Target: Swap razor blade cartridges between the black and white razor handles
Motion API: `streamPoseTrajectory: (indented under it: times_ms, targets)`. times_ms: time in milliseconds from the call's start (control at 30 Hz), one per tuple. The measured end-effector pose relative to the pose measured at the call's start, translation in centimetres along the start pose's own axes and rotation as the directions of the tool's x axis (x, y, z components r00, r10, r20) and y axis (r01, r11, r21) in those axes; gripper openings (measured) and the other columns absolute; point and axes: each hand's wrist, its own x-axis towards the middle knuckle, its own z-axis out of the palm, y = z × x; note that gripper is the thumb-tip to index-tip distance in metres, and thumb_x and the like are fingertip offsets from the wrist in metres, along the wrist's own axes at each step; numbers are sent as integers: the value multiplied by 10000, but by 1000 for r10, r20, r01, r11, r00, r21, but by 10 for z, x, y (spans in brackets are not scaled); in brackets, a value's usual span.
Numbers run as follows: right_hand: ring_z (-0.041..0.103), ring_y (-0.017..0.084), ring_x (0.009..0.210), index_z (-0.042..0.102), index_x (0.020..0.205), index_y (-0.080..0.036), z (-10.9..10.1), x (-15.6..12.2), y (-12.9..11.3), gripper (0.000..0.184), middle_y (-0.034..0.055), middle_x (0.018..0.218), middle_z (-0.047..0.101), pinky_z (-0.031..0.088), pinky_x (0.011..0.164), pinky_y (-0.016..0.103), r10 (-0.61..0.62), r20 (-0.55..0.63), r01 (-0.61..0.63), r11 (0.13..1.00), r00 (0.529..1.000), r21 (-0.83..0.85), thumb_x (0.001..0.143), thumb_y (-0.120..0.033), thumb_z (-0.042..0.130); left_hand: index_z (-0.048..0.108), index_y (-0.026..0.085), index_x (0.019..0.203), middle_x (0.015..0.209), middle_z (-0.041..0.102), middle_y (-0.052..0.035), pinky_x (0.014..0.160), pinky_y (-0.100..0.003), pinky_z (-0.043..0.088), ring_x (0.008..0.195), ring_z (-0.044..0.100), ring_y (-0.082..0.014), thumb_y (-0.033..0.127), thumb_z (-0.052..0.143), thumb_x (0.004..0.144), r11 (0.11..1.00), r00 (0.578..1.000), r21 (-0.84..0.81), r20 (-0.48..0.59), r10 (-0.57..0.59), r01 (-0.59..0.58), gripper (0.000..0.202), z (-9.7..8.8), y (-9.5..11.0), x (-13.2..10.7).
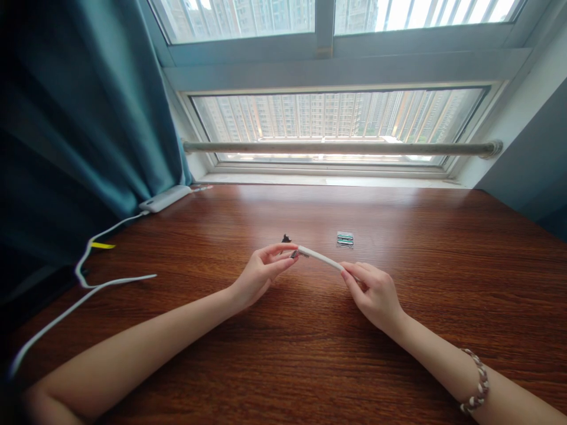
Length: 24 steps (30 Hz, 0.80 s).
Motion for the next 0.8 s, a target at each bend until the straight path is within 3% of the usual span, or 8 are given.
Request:
streamPoseTrajectory:
  times_ms: [167, 333, 433, 600, 800]
  targets:
    - [529, 135, 596, 608, 987, -183, 0, 1, -2, 226, 24, 670, 569, 407, 549, 242, -69, 49, 69, 998, 996, -10, 842, -245, 445, 614, 135, 1018, 1159, 565, -125, 1001, -352, 292, 1136, 459, -226, 140, 655, 673, 993, 995, -109, 98, -35, 46, 347, 4, 3, -1]
    - [516, 137, 610, 609, 989, -185, -1, 0, -2, 219, 32, 681, 558, 403, 552, 247, -142, 25, 143, 990, 989, -21, 831, -222, 461, 595, 142, 1050, 1208, 525, -132, 1001, -365, 301, 1154, 441, -242, 117, 665, 658, 995, 983, -86, 180, -30, 46, 399, 7, 8, -4]
    - [511, 142, 620, 612, 992, -192, -2, 0, -1, 219, 34, 689, 559, 408, 563, 257, -171, 0, 170, 985, 985, -11, 817, -205, 481, 585, 144, 1047, 1100, 601, -129, 963, -386, 349, 1068, 521, -243, 134, 676, 653, 998, 986, -33, 159, -52, 58, 405, 6, 7, -5]
    - [505, 146, 627, 612, 1017, -209, -5, 0, -2, 243, 26, 678, 562, 407, 569, 267, -185, 4, 185, 982, 983, -35, 801, -191, 501, 475, 157, 1163, 796, 685, -95, 809, -463, 456, 764, 646, -233, 197, 658, 684, 996, 981, -42, 180, -72, 81, 515, 8, 7, -6]
    - [517, 148, 632, 631, 971, -208, -3, -1, -3, 214, 28, 684, 579, 417, 583, 266, -168, -36, 164, 981, 985, -101, 799, -216, 504, 480, 159, 1162, 744, 679, -77, 747, -456, 485, 705, 648, -230, 217, 697, 632, 995, 986, -42, 142, -82, 89, 575, 11, 10, -7]
